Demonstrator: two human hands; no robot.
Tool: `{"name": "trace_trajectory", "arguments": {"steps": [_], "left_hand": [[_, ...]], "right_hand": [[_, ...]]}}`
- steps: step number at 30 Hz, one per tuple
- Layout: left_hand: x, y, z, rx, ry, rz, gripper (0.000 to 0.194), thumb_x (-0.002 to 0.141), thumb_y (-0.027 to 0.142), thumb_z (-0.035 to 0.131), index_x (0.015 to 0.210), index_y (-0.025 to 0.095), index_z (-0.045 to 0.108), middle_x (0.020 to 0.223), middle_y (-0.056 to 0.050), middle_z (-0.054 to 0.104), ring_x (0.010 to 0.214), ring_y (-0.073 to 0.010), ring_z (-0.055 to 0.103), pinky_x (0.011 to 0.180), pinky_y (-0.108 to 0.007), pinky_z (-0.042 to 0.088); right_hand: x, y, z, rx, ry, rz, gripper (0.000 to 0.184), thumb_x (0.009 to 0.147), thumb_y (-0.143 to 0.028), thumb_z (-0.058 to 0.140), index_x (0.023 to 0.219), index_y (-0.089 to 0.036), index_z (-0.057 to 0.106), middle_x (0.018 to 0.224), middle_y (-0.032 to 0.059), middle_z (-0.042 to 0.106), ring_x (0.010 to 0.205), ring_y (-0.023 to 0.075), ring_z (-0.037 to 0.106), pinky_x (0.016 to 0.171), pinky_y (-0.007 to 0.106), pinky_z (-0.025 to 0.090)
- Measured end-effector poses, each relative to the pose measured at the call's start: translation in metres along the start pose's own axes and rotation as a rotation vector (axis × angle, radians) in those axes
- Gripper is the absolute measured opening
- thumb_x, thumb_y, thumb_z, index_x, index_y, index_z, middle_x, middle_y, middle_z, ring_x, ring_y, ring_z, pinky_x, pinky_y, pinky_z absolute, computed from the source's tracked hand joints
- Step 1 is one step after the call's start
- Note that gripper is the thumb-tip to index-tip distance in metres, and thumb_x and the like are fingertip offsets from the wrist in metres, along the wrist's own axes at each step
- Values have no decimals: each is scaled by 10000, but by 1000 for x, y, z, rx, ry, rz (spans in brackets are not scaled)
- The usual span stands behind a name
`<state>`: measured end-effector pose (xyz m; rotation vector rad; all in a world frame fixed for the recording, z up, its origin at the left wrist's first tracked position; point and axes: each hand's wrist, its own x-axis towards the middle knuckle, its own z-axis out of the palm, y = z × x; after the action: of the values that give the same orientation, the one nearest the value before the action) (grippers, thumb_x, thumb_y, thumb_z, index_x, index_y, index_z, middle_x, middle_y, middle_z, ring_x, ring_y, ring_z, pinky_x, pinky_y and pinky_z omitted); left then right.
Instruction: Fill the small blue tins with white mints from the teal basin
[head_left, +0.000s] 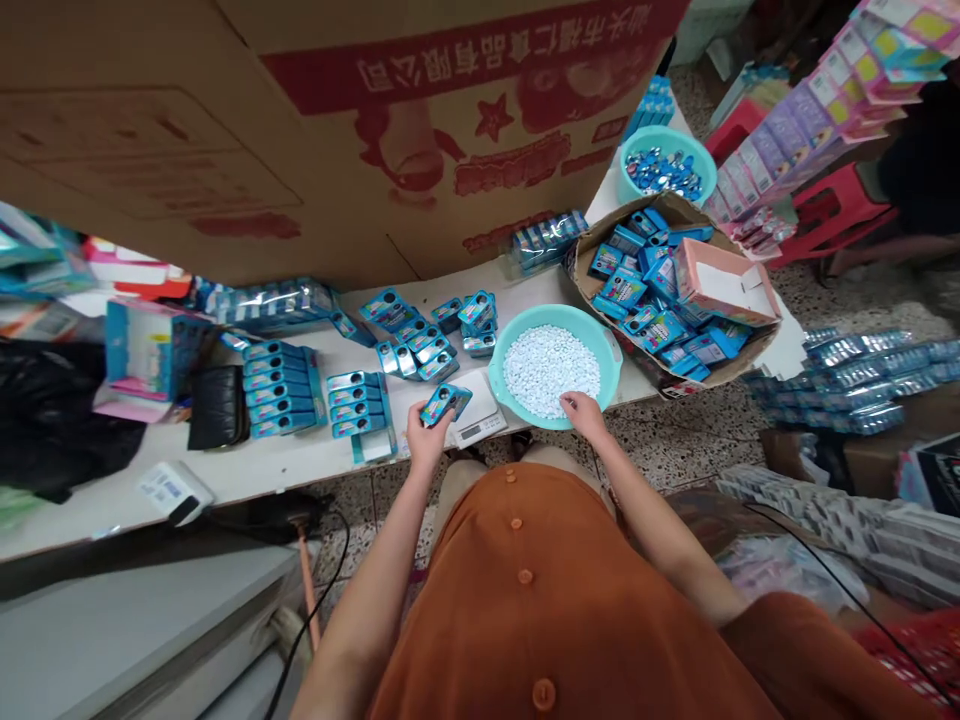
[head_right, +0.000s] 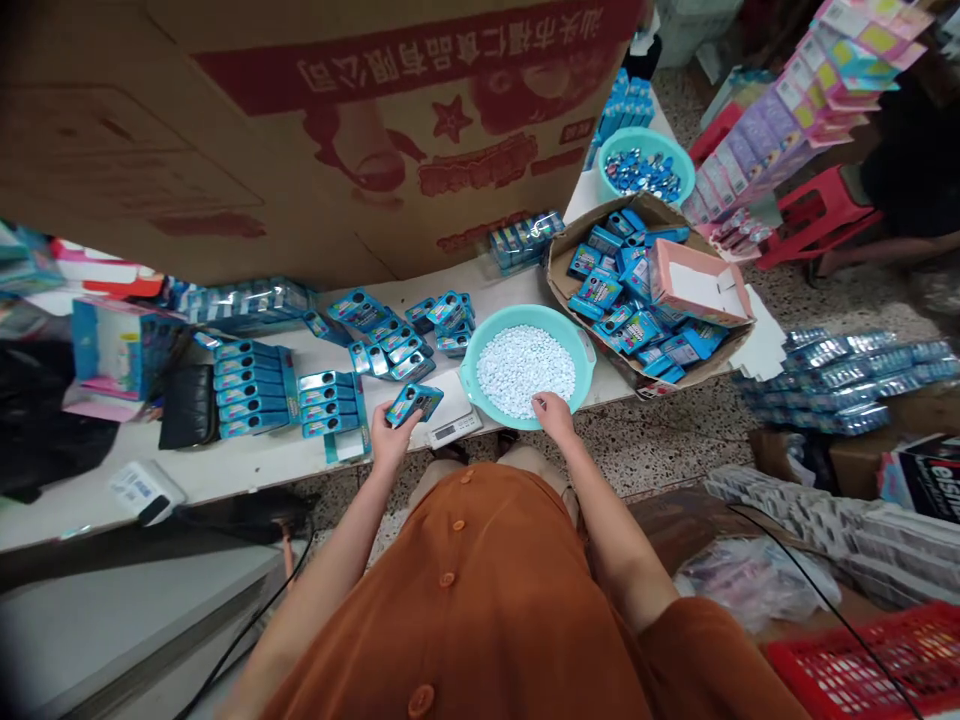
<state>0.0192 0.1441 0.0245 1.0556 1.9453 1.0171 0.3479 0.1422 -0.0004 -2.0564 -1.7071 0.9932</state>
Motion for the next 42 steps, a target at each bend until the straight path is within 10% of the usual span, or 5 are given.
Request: {"name": "trace_trajectory", "arguments": {"steps": [13, 20, 29, 36, 42], "left_hand": [[21, -38, 23, 140, -193, 59, 414, 666, 349, 684, 1020, 207, 521, 931, -16, 626, 835, -181, 602, 764, -286, 474], [14, -51, 5, 298, -178, 209, 785, 604, 288, 753, 1292, 181, 391, 1208, -129, 539, 1163, -286, 482, 1004, -432, 372], [0, -32, 0, 406, -171, 316, 660, 712, 328, 678, 1291, 172, 402, 1241, -135, 515, 1192, -284, 445, 1018, -419, 374], [13, -18, 12, 592, -304, 278, 387, 776, 282, 591, 1149, 191, 542, 1088, -112, 613, 1034, -294, 548, 892, -405, 444], [-22, -21, -33, 519, -207, 271, 372, 796, 358, 572, 1132, 200, 551, 1048, -83, 638, 965, -252, 586, 857, -350, 458]], "right_hand": [[-12, -16, -3, -89, -48, 34, 268, 833, -292, 472, 957, -169, 675, 937, 60, 684, 789, 156, 586, 768, 259, 435], [-10, -25, -4, -80, -41, 0, 277, 846, -309, 453, 957, -173, 667, 963, 59, 676, 771, 149, 583, 776, 261, 434], [13, -56, 1, -127, -78, -235, 256, 871, -302, 445, 945, -186, 660, 917, 60, 656, 798, 153, 575, 746, 250, 419], [-27, -84, 40, -223, -450, -596, 290, 912, -311, 398, 996, -207, 655, 982, 65, 662, 930, 160, 582, 813, 251, 410], [-41, -93, 86, -479, -650, -298, 526, 886, -252, 385, 1408, -213, 328, 1141, 113, 637, 981, 224, 605, 819, 316, 432]]}}
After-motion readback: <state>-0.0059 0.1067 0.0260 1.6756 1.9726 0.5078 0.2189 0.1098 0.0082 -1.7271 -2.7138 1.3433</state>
